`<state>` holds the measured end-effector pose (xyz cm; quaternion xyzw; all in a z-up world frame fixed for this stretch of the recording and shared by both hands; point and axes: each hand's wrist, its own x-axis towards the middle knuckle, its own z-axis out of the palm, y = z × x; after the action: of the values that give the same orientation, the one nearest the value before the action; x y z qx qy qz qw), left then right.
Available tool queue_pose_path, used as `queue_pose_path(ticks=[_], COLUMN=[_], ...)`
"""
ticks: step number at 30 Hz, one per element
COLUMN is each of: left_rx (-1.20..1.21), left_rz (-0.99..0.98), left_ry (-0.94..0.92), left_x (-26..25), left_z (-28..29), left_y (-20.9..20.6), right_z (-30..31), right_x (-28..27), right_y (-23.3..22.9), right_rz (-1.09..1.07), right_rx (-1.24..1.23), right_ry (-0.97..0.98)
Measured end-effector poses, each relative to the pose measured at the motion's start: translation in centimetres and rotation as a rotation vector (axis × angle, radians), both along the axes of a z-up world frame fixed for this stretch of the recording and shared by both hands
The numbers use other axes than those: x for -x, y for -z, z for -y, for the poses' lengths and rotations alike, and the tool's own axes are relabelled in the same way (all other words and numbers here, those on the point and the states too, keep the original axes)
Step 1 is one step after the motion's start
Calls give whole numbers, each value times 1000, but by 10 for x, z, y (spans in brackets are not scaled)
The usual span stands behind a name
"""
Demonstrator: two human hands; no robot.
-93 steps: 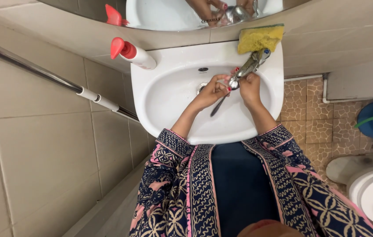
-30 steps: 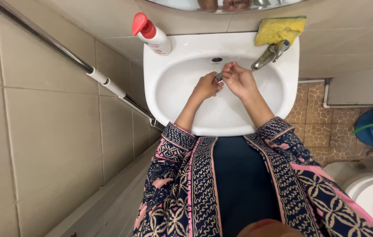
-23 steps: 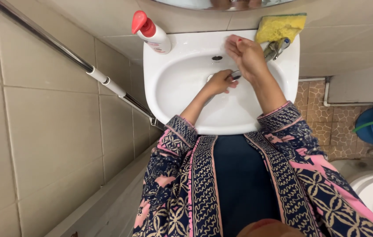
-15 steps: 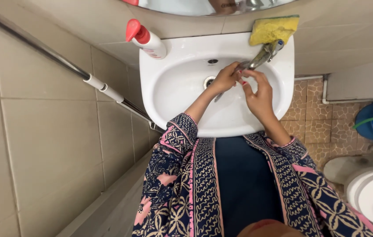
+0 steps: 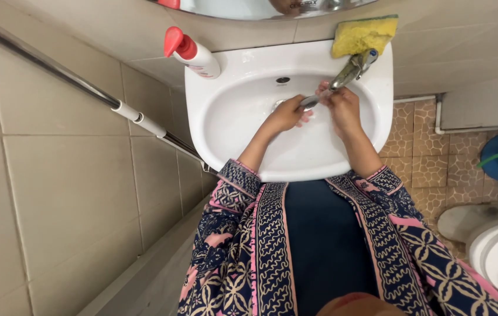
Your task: The person washes a blue divided plate, a white plate, a fork, and a spoon under running water in a bathroom sink. After rinsing each item, they carry it to a nearby counter and place it down. The person repeats this process for each item.
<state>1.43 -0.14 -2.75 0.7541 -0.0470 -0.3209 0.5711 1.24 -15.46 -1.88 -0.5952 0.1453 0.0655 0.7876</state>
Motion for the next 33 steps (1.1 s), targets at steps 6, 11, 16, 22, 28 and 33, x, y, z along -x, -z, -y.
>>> queue_pose_path(ticks=[6, 11, 16, 22, 28, 33], left_rx=[-22, -34, 118, 566, 87, 24], left_rz=[-83, -85, -48, -2, 118, 282], left_ry=[-232, -278, -221, -178, -214, 159], left_x=[26, 19, 6, -15, -7, 12], left_z=[-41, -37, -6, 32, 29, -4], left_y=[-21, 28, 18, 35, 19, -24], right_z=[-6, -65, -18, 20, 10, 33], right_x=[-40, -24, 4, 12, 7, -2], right_y=[94, -13, 19, 31, 24, 36], right_rz=[-492, -200, 569, 391, 237, 207], right_rx=[-820, -853, 547, 542, 306, 137], right_ry=[101, -249, -178, -87, 2, 4])
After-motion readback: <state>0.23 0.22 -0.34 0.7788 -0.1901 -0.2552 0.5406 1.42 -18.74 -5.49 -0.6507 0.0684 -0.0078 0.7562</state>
